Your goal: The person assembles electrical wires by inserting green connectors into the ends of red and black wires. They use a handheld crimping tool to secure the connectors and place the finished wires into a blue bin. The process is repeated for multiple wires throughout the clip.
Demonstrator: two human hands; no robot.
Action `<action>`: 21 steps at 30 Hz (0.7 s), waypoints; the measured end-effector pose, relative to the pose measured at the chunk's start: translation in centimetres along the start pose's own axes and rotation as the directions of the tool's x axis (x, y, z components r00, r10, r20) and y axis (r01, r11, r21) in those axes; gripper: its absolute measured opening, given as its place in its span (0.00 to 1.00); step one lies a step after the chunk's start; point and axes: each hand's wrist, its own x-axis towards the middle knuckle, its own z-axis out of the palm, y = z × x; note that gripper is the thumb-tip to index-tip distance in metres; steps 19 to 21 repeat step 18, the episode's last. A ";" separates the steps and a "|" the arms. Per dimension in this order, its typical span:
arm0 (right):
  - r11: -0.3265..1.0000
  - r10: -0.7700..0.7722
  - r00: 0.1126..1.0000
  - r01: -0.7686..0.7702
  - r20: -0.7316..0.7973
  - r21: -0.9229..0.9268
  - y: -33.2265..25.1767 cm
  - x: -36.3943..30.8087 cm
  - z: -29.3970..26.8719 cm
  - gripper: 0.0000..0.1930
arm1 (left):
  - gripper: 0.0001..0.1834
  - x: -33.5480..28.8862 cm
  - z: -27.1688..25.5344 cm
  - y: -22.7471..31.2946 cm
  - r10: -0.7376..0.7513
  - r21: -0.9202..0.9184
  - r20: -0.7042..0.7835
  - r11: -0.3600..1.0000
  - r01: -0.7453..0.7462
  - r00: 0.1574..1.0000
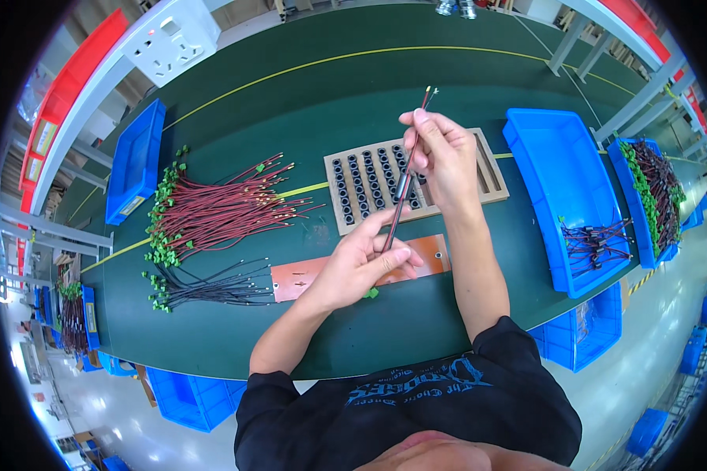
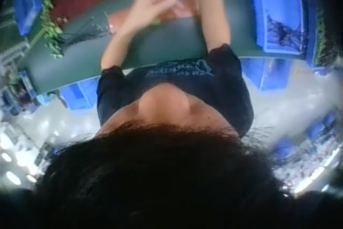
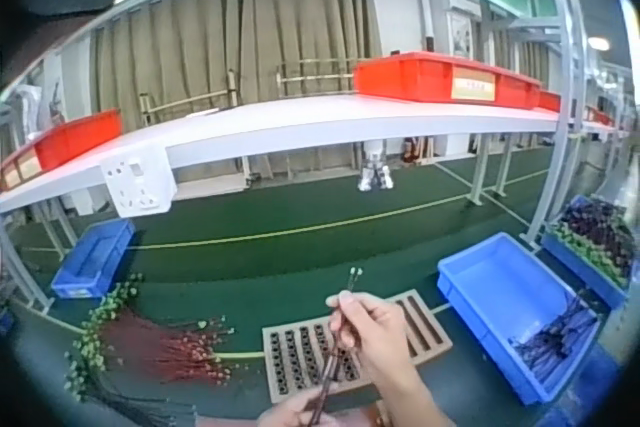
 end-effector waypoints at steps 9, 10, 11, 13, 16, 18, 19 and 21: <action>0.993 -0.049 0.980 0.068 -0.192 0.097 -1.7 2.6 -6.8 0.12 | 0.23 0.0 0.3 -0.9 0.174 0.466 0.118 0.860 -0.209 0.978; 0.994 -0.062 0.978 0.078 -0.199 0.074 -1.8 2.6 -7.3 0.12 | 0.21 0.1 0.4 -1.1 0.176 0.452 0.099 0.869 -0.202 0.979; 0.995 -0.076 0.976 0.089 -0.203 0.054 -1.9 2.7 -7.5 0.12 | 0.19 0.2 0.4 -1.4 0.181 0.441 0.077 0.876 -0.196 0.980; 0.993 -0.108 0.971 0.114 -0.211 0.016 -2.0 2.6 -7.9 0.12 | 0.15 0.3 0.5 -2.1 0.191 0.419 0.032 0.889 -0.186 0.981; 0.988 -0.152 0.965 0.150 -0.212 -0.023 -2.0 2.7 -7.8 0.13 | 0.16 0.6 0.6 -2.8 0.276 0.485 -0.012 0.842 -0.236 0.961; 0.987 -0.158 0.967 0.154 -0.198 -0.035 -2.2 2.6 -8.1 0.13 | 0.15 0.6 -0.1 -3.1 0.235 0.599 0.053 0.770 -0.219 0.971; 0.987 -0.158 0.967 0.154 -0.198 -0.035 -2.2 2.6 -8.1 0.13 | 0.15 0.6 -0.1 -3.1 0.235 0.599 0.053 0.770 -0.219 0.971; 0.987 -0.158 0.967 0.154 -0.198 -0.035 -2.2 2.6 -8.1 0.13 | 0.15 0.6 -0.1 -3.1 0.235 0.599 0.053 0.770 -0.219 0.971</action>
